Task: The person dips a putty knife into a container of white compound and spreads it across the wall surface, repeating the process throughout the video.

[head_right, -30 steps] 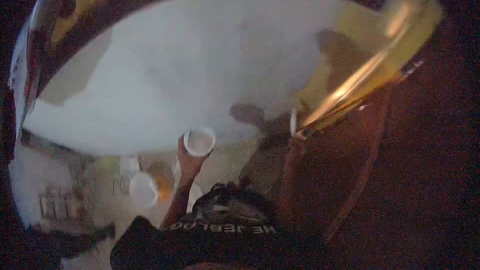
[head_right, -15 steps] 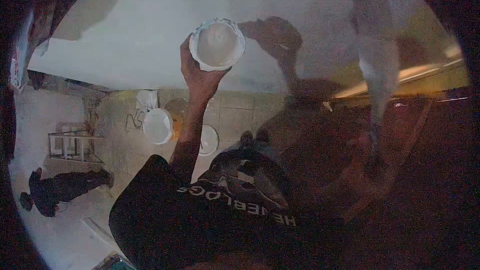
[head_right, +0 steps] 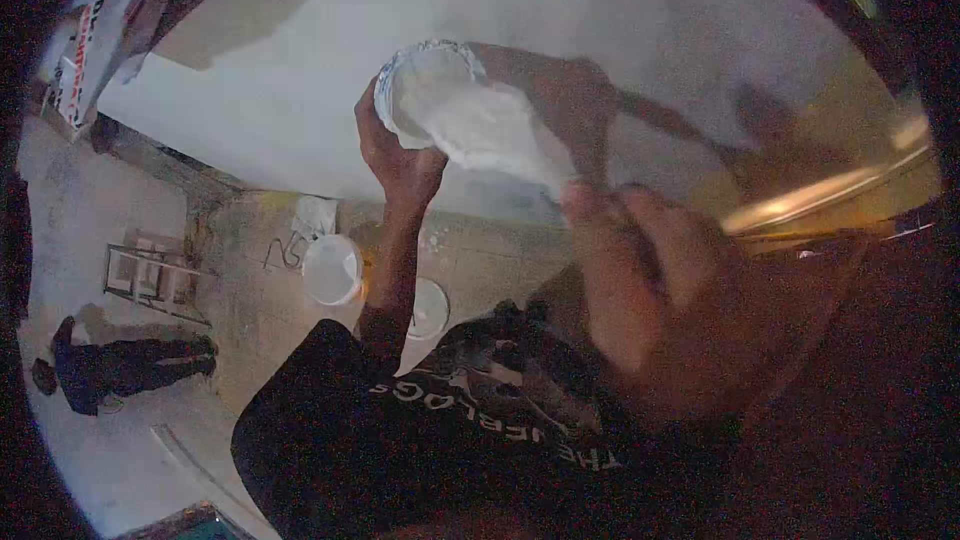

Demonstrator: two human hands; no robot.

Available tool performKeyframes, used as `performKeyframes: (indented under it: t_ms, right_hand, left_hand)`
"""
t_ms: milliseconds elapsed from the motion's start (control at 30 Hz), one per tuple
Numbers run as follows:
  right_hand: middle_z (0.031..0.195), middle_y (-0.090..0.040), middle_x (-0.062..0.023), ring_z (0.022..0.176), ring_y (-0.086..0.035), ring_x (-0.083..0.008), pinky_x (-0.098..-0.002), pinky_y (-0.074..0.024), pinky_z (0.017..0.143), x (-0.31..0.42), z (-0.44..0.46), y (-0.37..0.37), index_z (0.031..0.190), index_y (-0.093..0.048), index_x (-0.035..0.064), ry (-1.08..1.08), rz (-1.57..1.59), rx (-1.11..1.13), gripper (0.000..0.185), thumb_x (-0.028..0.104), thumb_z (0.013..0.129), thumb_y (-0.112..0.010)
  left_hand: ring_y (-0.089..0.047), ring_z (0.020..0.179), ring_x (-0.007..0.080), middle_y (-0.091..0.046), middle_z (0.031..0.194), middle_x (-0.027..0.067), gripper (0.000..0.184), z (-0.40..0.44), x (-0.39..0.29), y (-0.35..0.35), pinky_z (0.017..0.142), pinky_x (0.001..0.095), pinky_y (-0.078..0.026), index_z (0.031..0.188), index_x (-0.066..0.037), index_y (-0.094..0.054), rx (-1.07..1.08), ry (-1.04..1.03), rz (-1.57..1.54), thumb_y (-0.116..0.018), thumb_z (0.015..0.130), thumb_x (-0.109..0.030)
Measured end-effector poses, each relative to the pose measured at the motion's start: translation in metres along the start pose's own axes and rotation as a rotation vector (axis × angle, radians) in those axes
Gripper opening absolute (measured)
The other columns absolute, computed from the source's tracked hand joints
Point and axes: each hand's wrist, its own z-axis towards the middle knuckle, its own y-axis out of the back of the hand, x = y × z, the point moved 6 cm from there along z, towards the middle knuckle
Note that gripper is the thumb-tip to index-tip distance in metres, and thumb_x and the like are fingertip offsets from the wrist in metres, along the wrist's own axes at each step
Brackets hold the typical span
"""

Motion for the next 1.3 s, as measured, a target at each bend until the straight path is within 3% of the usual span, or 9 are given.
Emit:
performKeyframes:
  t_ms: [267, 467, 533, 667, 867, 933, 1033, 1200, 1300]
  right_hand:
    - [0.095, -0.059, -0.0139, 0.072, -0.065, -0.0239, -0.0329, -0.0548, 0.054, 0.046, 0.064, -0.061, 0.105, -0.061, -0.0014, -0.172, -0.116, 0.280, 0.035, 0.002, 0.071, -0.065]
    - [0.095, -0.060, -0.0150, 0.074, -0.065, -0.0259, -0.0332, -0.0568, 0.059, 0.045, 0.063, -0.078, 0.103, -0.061, -0.0051, 0.030, 0.360, -0.070, 0.036, 0.001, 0.069, -0.067]
    - [0.078, -0.053, -0.0104, 0.064, -0.061, -0.0180, -0.0278, -0.0512, 0.044, 0.045, 0.060, -0.073, 0.082, -0.055, 0.0003, 0.157, 0.262, -0.445, 0.019, 0.010, 0.067, -0.064]
    - [0.080, -0.056, -0.0077, 0.058, -0.062, -0.0167, -0.0278, -0.0513, 0.043, 0.035, 0.062, -0.073, 0.086, -0.057, 0.0020, 0.015, 0.194, -0.285, 0.020, 0.011, 0.070, -0.064]
    - [0.079, -0.061, -0.0059, 0.051, -0.064, -0.0152, -0.0284, -0.0504, 0.041, 0.026, 0.056, -0.064, 0.094, -0.060, 0.0035, -0.008, 0.141, -0.266, 0.023, 0.014, 0.073, -0.065]
    - [0.102, -0.068, -0.0081, 0.070, -0.069, -0.0192, -0.0305, -0.0552, 0.055, 0.028, 0.052, -0.060, 0.105, -0.066, 0.0045, -0.026, 0.213, -0.204, 0.038, 0.001, 0.067, -0.070]
    - [0.087, -0.066, -0.0088, 0.052, -0.064, -0.0153, -0.0285, -0.0511, 0.042, 0.029, 0.054, -0.062, 0.098, -0.060, 0.0032, 0.028, 0.162, -0.296, 0.027, 0.015, 0.074, -0.065]
    - [0.085, -0.065, -0.0083, 0.053, -0.065, -0.0174, -0.0299, -0.0516, 0.043, 0.022, 0.058, -0.076, 0.097, -0.058, 0.0052, -0.027, 0.136, -0.294, 0.026, 0.016, 0.075, -0.065]
    - [0.081, -0.063, -0.0074, 0.056, -0.066, -0.0202, -0.0316, -0.0524, 0.046, 0.018, 0.061, -0.080, 0.095, -0.057, 0.0067, -0.053, 0.210, -0.261, 0.023, 0.015, 0.075, -0.065]
  left_hand:
    - [-0.051, 0.123, 0.0335, -0.052, 0.132, 0.0190, 0.088, -0.010, 0.012, 0.010, 0.102, 0.0433, -0.046, 0.132, -0.004, -0.043, -0.142, -0.187, -0.133, -0.091, 0.061, -0.024]
    - [-0.052, 0.122, 0.0356, -0.051, 0.132, 0.0216, 0.082, -0.011, 0.014, 0.028, 0.101, 0.0453, -0.047, 0.132, -0.002, -0.041, -0.066, -0.076, -0.240, -0.087, 0.068, -0.022]
    - [-0.052, 0.122, 0.0359, -0.052, 0.131, 0.0221, 0.082, -0.009, 0.010, 0.033, 0.101, 0.0452, -0.047, 0.132, -0.002, -0.041, -0.082, -0.163, -0.305, -0.087, 0.068, -0.021]
    - [-0.054, 0.120, 0.0361, -0.053, 0.129, 0.0222, 0.084, 0.002, -0.016, 0.030, 0.101, 0.0451, -0.047, 0.133, -0.003, -0.040, -0.134, -0.415, -0.172, -0.088, 0.067, -0.023]
    - [-0.054, 0.120, 0.0359, -0.054, 0.129, 0.0207, 0.090, 0.009, -0.030, 0.022, 0.101, 0.0444, -0.048, 0.134, -0.005, -0.039, -0.110, -0.393, -0.140, -0.090, 0.062, -0.022]
    - [-0.054, 0.120, 0.0356, -0.053, 0.130, 0.0206, 0.090, 0.011, -0.019, 0.025, 0.100, 0.0441, -0.048, 0.134, -0.005, -0.039, -0.050, -0.349, -0.190, -0.090, 0.062, -0.022]
    - [-0.054, 0.120, 0.0349, -0.053, 0.130, 0.0204, 0.090, 0.015, -0.025, 0.024, 0.100, 0.0443, -0.048, 0.134, -0.005, -0.039, -0.017, -0.332, -0.190, -0.090, 0.063, -0.022]
    - [-0.056, 0.118, 0.0322, -0.056, 0.128, 0.0190, 0.081, 0.017, -0.035, 0.023, 0.099, 0.0428, -0.047, 0.131, -0.004, -0.045, -0.002, -0.420, -0.206, -0.089, 0.065, -0.023]
    - [-0.059, 0.115, 0.0298, -0.060, 0.123, 0.0176, 0.073, 0.019, -0.037, 0.024, 0.096, 0.0394, -0.048, 0.124, -0.004, -0.053, 0.022, -0.198, 0.009, -0.089, 0.063, -0.020]
